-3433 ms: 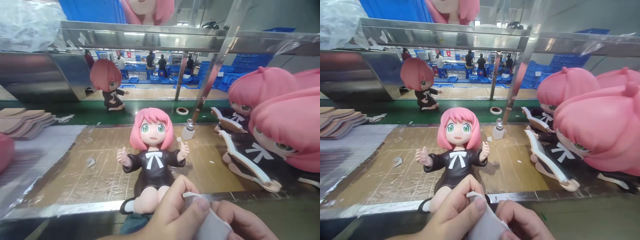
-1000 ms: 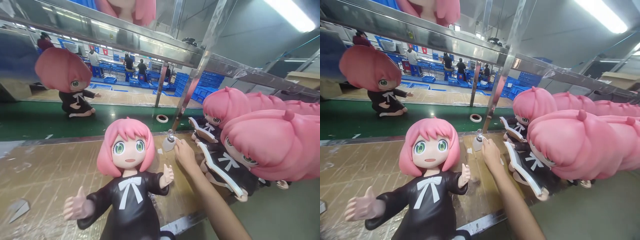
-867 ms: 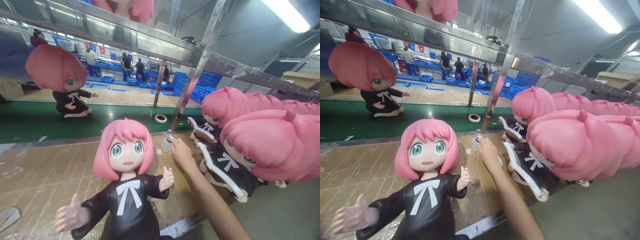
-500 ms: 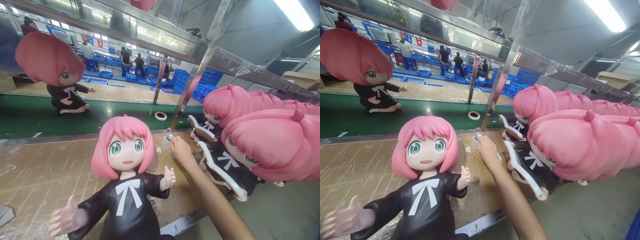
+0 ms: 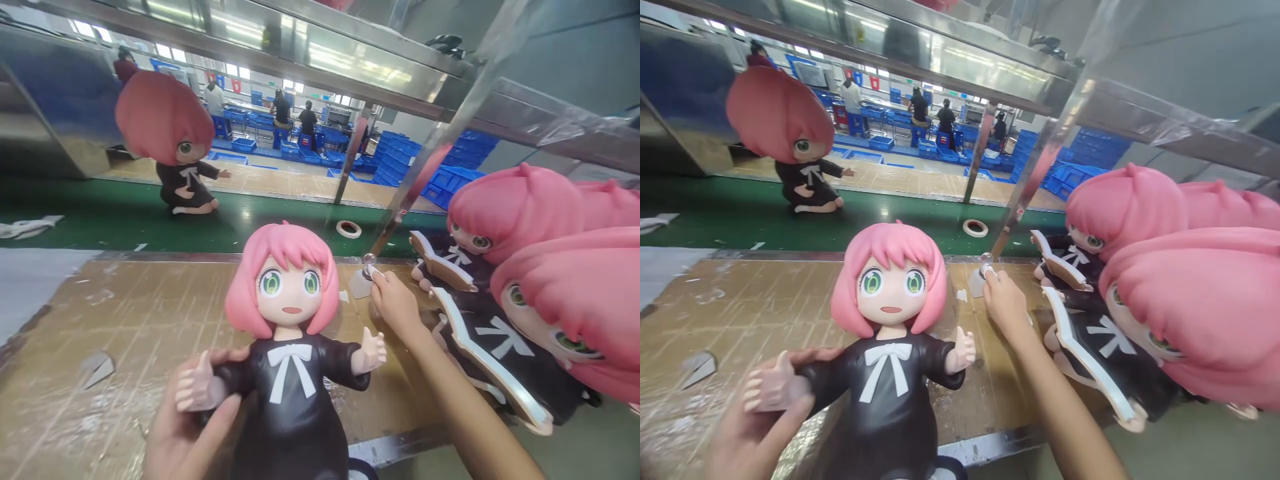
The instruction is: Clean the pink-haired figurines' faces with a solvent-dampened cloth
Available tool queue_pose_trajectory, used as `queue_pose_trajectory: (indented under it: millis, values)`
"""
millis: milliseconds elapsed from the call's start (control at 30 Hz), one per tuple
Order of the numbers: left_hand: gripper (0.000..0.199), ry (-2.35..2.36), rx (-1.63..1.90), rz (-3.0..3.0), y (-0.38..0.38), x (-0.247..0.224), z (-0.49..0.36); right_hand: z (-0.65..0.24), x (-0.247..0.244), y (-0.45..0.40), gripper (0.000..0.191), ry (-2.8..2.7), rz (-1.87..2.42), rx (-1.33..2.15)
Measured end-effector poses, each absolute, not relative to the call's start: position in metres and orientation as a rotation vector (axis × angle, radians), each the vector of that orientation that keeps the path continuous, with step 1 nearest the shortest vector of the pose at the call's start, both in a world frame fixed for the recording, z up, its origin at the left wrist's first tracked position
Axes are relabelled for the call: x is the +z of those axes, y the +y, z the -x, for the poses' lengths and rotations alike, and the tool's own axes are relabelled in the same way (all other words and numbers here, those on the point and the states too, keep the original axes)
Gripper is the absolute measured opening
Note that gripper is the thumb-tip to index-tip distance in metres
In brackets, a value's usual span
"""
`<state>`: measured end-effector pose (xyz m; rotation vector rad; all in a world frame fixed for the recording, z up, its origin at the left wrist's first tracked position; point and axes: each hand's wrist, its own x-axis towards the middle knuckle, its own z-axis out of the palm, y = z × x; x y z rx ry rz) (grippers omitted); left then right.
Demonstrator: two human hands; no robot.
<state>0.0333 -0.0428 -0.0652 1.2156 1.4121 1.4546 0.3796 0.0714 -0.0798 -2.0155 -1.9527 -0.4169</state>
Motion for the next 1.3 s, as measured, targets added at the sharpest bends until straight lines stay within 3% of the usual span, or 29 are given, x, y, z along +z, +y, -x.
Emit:
queue_pose_trajectory:
  millis: [67, 367, 567, 733, 1300]
  values:
    - [0.03, 1.394, 1.482, -1.148, -0.034, -0.068, -0.034, -0.374, -0.074, 0.066, 0.017, -1.996, 1.782, -0.472]
    - [0.032, 1.37, 1.461, -1.031, -0.044, -0.04, -0.019, -0.333, -0.021, 0.042, 0.009, -2.29, 0.723, -0.589]
    - [0.034, 1.391, 1.283, -1.129, -0.058, -0.028, -0.001, -0.296, -0.025, 0.042, 0.021, -2.37, 0.261, -0.531]
    - [0.037, 1.366, 1.301, -1.047, -0.06, -0.029, -0.004, -0.278, -0.029, 0.039, 0.03, -2.356, 0.178, -0.513]
    - [0.038, 1.332, 1.233, -1.059, -0.06, -0.027, 0.0, -0.259, -0.032, 0.034, 0.012, -2.318, 0.33, -0.408]
